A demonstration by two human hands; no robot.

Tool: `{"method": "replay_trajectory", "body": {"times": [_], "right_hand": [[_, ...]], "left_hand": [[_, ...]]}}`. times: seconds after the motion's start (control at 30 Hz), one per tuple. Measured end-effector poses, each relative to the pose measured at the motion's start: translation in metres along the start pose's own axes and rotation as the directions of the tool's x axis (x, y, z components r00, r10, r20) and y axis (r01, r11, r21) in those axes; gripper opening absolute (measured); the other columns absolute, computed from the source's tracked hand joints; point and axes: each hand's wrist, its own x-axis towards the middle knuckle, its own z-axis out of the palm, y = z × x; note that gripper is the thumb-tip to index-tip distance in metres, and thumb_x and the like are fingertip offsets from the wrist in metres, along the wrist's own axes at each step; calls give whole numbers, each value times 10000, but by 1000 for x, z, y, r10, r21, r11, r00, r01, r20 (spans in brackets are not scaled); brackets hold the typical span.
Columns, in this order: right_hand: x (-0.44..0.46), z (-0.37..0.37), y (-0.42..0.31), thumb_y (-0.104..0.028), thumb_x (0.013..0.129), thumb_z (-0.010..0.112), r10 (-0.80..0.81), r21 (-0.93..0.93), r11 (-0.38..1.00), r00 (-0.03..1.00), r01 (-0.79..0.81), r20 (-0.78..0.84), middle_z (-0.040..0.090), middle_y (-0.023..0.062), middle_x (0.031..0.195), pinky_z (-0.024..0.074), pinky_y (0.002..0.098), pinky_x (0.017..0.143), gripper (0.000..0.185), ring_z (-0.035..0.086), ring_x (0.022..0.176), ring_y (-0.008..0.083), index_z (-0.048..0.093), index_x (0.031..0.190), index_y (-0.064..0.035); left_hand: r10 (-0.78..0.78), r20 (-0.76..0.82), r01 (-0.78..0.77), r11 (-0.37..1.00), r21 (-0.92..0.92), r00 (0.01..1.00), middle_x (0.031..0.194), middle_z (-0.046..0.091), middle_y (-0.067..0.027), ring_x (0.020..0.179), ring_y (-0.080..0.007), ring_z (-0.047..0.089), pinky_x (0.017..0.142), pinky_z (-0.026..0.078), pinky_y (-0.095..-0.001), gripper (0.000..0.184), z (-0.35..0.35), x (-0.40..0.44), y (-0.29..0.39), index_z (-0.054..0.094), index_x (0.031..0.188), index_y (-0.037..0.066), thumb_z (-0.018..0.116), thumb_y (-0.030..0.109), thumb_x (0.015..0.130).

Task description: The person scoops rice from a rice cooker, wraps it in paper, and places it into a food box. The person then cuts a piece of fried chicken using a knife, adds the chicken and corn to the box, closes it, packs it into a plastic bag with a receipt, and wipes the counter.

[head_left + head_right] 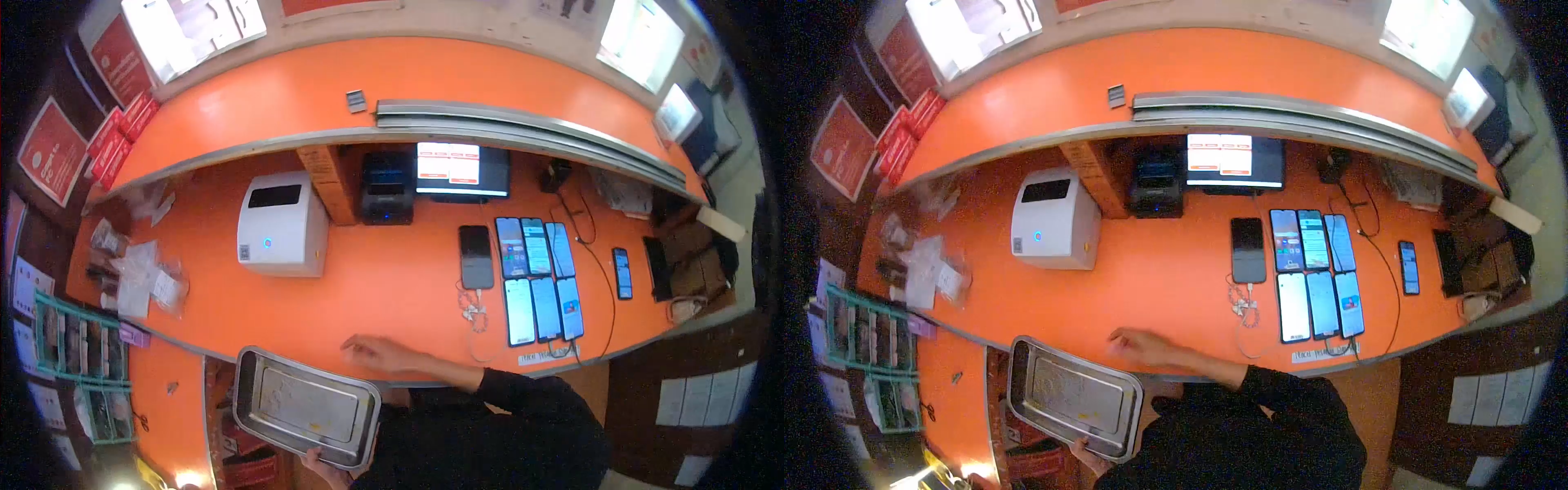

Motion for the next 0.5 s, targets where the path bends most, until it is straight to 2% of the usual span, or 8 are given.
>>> {"method": "replay_trajectory", "body": {"times": [0.07,0.13,0.23,0.33,0.37,0.43,0.47,0.5], "right_hand": [[3,26,-33,-446,861,570,30,71,997,990,-40,136,549,153,1192,408,402,937,589,525,1100,284,472,1250,-15],[11,50,-37,-493,832,591,12,0,1000,896,-14,444,513,181,1253,408,387,942,714,505,1134,286,409,1305,11],[16,81,-40,-464,810,594,46,-261,960,861,103,506,558,224,1170,448,397,892,664,554,1054,324,479,1251,19],[3,123,-57,-434,782,584,71,-380,905,813,190,577,633,253,934,489,436,772,541,626,874,371,602,1056,32],[-3,158,-18,-427,772,601,-26,-452,838,849,307,528,642,239,870,484,442,727,516,634,804,364,616,999,36],[-28,210,-25,-410,763,628,13,-383,896,849,225,529,643,229,842,485,430,695,484,633,760,346,629,954,35],[-41,239,-54,-386,752,664,275,-557,826,803,85,530,638,221,815,489,399,688,456,631,739,297,636,923,35],[-61,272,-72,-347,753,689,277,-557,827,801,82,530,647,167,789,488,374,676,425,622,718,229,639,913,43]], "left_hand": [[103,-66,-99,993,59,992,943,488,-113,867,-252,517,748,446,-386,415,10,-22,7,457,999,12,525,212,642],[97,-164,-91,995,43,982,997,485,-127,921,-278,517,788,445,-416,493,-2,-43,5,435,1090,19,525,213,647],[81,-284,-97,994,-44,955,1018,494,-132,937,-296,524,815,446,-423,481,-29,-69,8,441,1108,19,523,178,661],[167,-356,-126,983,135,920,1095,507,-170,1010,-304,516,868,433,-407,633,-97,-107,-16,427,1215,-27,549,165,625],[47,-363,-61,998,-29,931,1113,506,-176,1019,-310,518,874,435,-410,647,-90,-129,-2,403,1242,-12,565,139,634],[81,-440,-199,952,-230,894,1145,508,-183,1035,-317,523,881,441,-412,683,-94,-161,21,360,1292,16,590,82,652],[190,-536,-358,905,-228,823,1159,511,-184,1043,-317,525,882,445,-410,703,-110,-180,25,340,1314,30,600,52,662],[155,-576,-340,912,-228,803,1168,509,-180,1063,-312,518,892,443,-417,704,-147,-200,15,329,1327,36,612,50,682]]}}
